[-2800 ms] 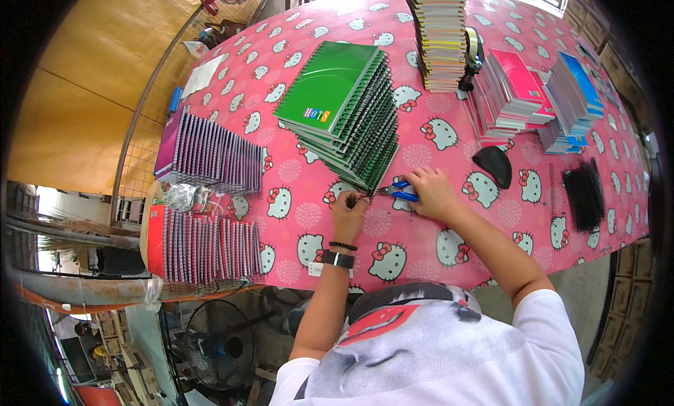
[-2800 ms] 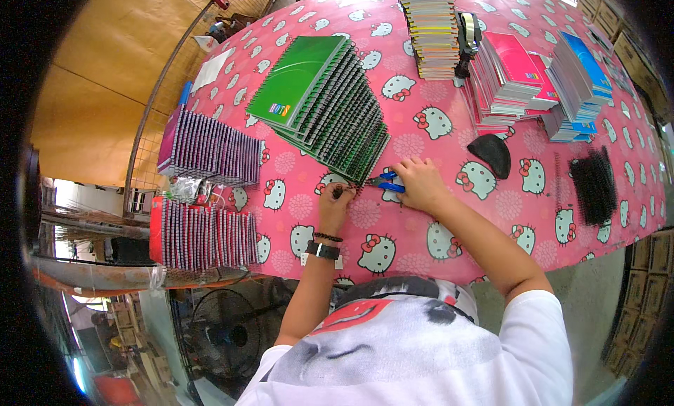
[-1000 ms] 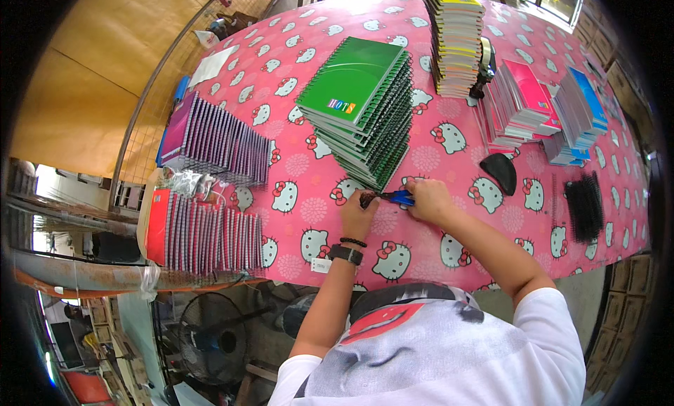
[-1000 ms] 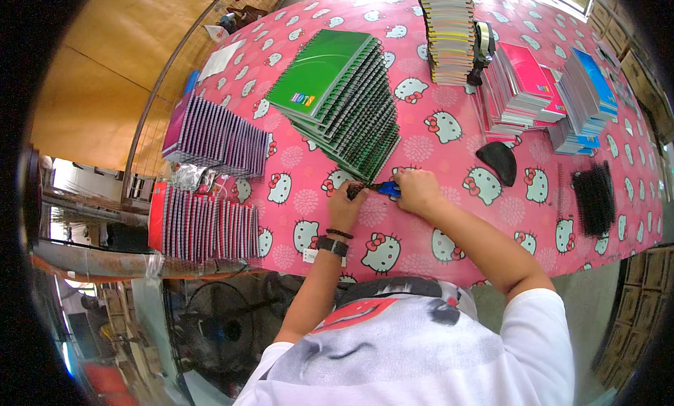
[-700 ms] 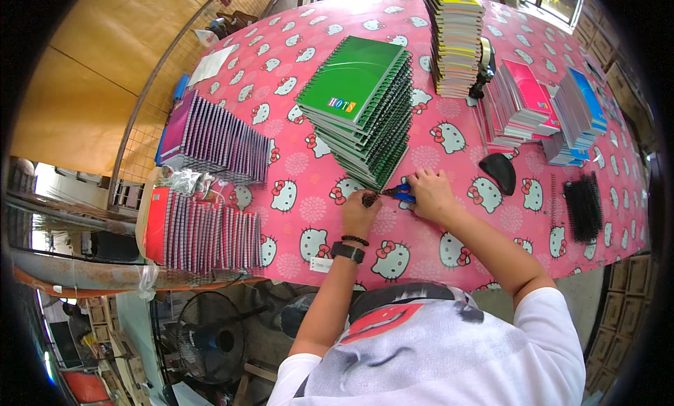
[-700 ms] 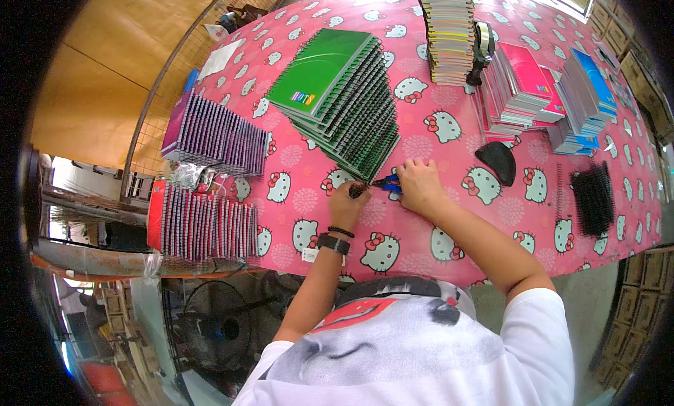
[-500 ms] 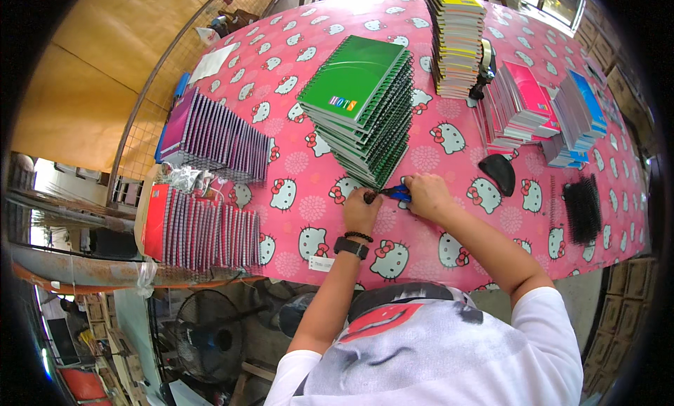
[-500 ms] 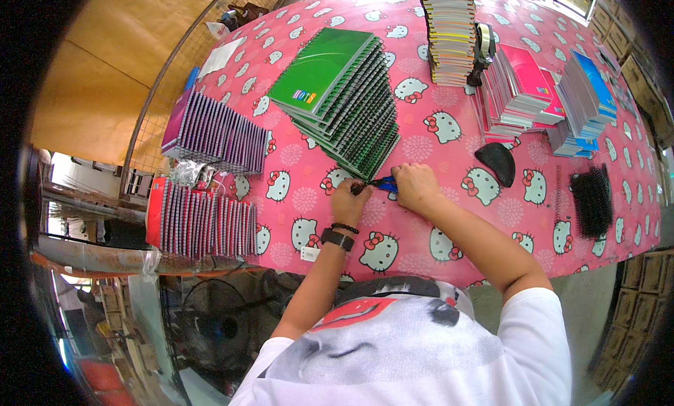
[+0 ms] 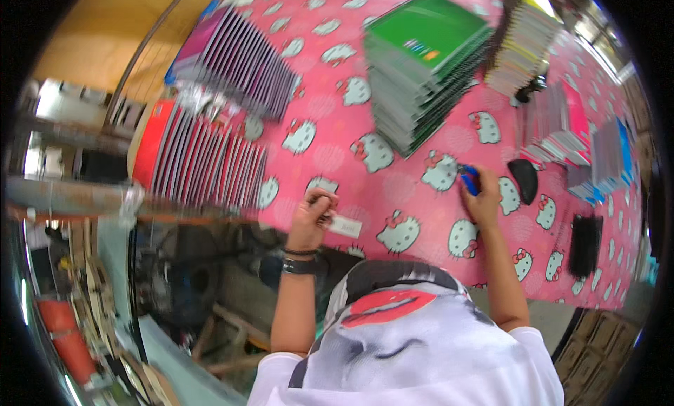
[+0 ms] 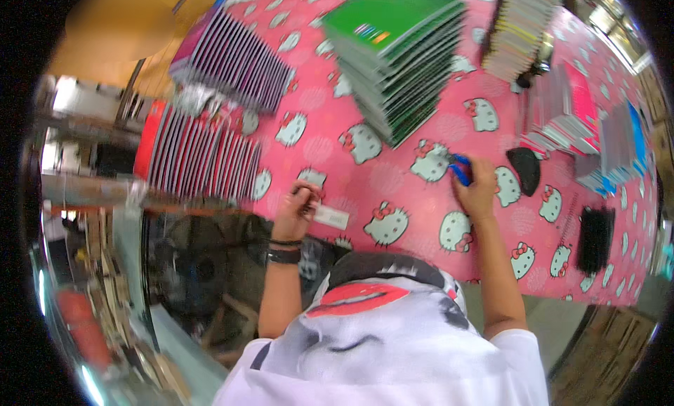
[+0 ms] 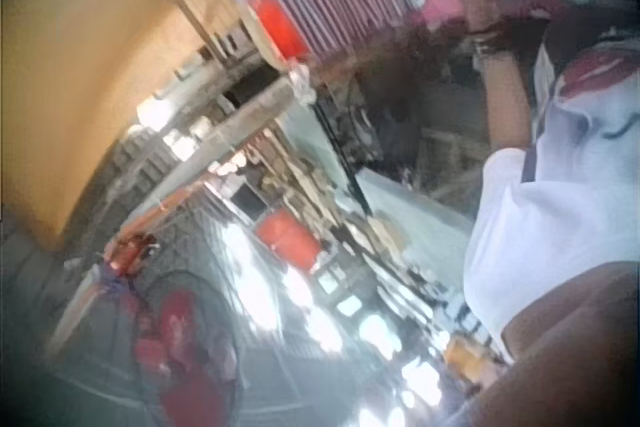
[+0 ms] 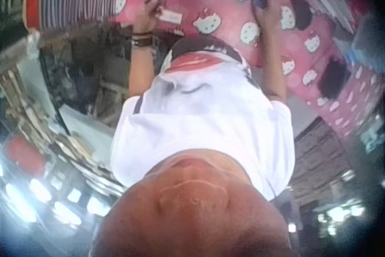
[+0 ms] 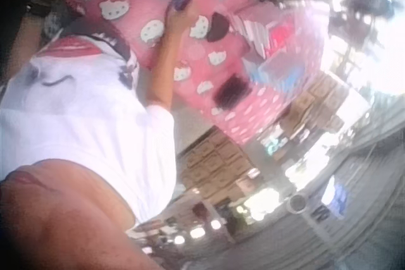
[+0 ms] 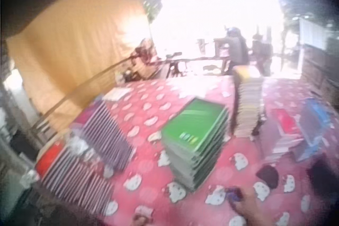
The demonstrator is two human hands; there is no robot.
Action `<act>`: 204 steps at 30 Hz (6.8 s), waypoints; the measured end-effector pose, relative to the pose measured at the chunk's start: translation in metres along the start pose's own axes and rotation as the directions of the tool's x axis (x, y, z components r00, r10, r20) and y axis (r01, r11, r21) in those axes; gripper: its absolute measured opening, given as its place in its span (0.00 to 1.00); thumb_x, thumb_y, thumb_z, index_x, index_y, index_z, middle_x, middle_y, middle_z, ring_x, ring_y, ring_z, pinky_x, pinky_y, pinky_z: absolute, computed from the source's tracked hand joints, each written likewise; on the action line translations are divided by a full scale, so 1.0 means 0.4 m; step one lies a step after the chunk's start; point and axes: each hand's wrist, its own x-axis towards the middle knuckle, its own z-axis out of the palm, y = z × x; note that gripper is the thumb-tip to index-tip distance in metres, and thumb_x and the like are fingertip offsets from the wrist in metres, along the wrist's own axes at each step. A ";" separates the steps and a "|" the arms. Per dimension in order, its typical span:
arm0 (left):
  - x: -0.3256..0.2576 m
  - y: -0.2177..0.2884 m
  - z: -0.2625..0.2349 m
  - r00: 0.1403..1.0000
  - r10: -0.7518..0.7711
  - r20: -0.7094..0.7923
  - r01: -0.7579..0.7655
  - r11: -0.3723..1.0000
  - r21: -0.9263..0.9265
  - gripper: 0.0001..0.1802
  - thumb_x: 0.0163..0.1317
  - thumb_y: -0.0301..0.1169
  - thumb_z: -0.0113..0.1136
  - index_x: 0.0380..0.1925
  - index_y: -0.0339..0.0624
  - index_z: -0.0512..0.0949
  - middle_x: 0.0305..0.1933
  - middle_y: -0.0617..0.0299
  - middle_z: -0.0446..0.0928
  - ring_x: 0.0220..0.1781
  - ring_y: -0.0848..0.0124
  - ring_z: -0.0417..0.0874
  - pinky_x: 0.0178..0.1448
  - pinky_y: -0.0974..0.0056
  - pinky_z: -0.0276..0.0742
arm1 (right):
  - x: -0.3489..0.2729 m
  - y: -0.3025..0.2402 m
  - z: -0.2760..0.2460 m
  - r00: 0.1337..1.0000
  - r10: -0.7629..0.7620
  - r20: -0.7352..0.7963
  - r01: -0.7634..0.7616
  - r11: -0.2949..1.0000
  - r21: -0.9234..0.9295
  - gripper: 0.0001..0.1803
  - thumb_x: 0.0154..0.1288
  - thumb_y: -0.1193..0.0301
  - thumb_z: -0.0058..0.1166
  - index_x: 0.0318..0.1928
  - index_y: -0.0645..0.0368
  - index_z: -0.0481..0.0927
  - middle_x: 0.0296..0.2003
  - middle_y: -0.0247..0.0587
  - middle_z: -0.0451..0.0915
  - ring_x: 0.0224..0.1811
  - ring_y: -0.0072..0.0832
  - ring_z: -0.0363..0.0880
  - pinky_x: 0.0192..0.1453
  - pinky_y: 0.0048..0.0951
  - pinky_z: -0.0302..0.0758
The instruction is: The person uses blue wire cutters to trim excess metal coil from the ends of spiral-bound notebooks, handling stacks of green, yellow, and red notebooks.
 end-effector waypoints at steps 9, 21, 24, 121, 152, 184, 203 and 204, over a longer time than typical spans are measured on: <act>-0.391 0.039 -0.360 0.707 0.230 -0.669 -0.260 0.964 0.057 0.15 0.62 0.29 0.59 0.49 0.42 0.74 0.42 0.60 0.78 0.35 0.74 0.77 0.31 0.72 0.73 | -0.019 0.042 0.021 0.985 0.142 0.101 -0.153 0.982 0.108 0.20 0.52 0.76 0.62 0.48 0.64 0.75 0.41 0.43 0.76 0.43 0.34 0.74 0.49 0.30 0.72; -0.502 -0.042 -0.595 -0.051 0.204 -0.978 -0.011 0.979 0.204 0.29 0.59 0.43 0.60 0.56 0.36 0.70 0.61 0.54 0.68 0.63 0.59 0.66 0.65 0.54 0.60 | -0.012 0.034 0.012 0.970 0.174 0.172 -0.192 0.976 0.100 0.21 0.57 0.74 0.61 0.51 0.65 0.72 0.45 0.42 0.73 0.47 0.28 0.74 0.54 0.28 0.71; -0.393 0.038 -0.471 0.178 0.490 -0.853 -0.111 0.872 0.477 0.20 0.61 0.35 0.59 0.50 0.36 0.73 0.54 0.57 0.74 0.57 0.67 0.72 0.61 0.60 0.65 | -0.027 0.040 0.010 0.937 0.302 0.172 -0.332 0.925 0.185 0.21 0.58 0.72 0.60 0.52 0.63 0.72 0.44 0.39 0.74 0.45 0.26 0.74 0.52 0.27 0.70; 0.375 0.408 0.690 0.875 -0.176 0.451 -0.467 -0.553 0.690 0.62 0.30 0.50 0.66 0.68 0.45 0.48 0.63 0.40 0.58 0.67 0.45 0.57 0.66 0.44 0.57 | 0.241 -0.380 -0.070 0.997 -0.073 0.004 0.063 0.891 0.449 0.25 0.53 0.70 0.61 0.51 0.63 0.71 0.43 0.50 0.73 0.46 0.41 0.73 0.51 0.39 0.71; 0.381 0.404 0.690 0.854 -0.130 0.504 -0.477 -0.582 0.658 0.60 0.29 0.46 0.67 0.67 0.44 0.51 0.55 0.39 0.66 0.59 0.47 0.69 0.59 0.52 0.69 | 0.244 -0.373 -0.031 0.961 -0.223 -0.164 0.248 0.957 0.152 0.26 0.52 0.69 0.61 0.52 0.62 0.72 0.41 0.49 0.72 0.45 0.40 0.72 0.49 0.38 0.69; 0.371 0.398 0.688 0.856 -0.093 0.508 -0.451 -0.614 0.648 0.61 0.27 0.48 0.66 0.67 0.48 0.52 0.55 0.43 0.67 0.59 0.49 0.69 0.59 0.50 0.69 | 0.246 -0.403 -0.070 0.979 -0.202 -0.038 0.202 0.979 0.016 0.24 0.48 0.67 0.62 0.48 0.58 0.73 0.38 0.43 0.72 0.43 0.40 0.69 0.45 0.39 0.67; 0.378 0.395 0.683 0.848 -0.081 0.524 -0.460 -0.604 0.651 0.61 0.28 0.49 0.68 0.67 0.48 0.52 0.56 0.42 0.67 0.60 0.48 0.68 0.60 0.50 0.68 | 0.216 -0.377 -0.041 0.989 0.061 0.138 -0.125 0.844 0.522 0.24 0.56 0.67 0.61 0.51 0.64 0.72 0.43 0.47 0.75 0.43 0.35 0.75 0.47 0.33 0.71; 0.378 0.393 0.683 0.849 -0.081 0.522 -0.459 -0.603 0.652 0.61 0.28 0.49 0.68 0.67 0.48 0.52 0.56 0.41 0.67 0.60 0.48 0.68 0.60 0.50 0.68 | 0.215 -0.377 -0.040 0.998 -0.002 0.068 -0.029 0.896 0.443 0.24 0.54 0.68 0.61 0.51 0.64 0.72 0.43 0.47 0.74 0.44 0.37 0.74 0.48 0.34 0.71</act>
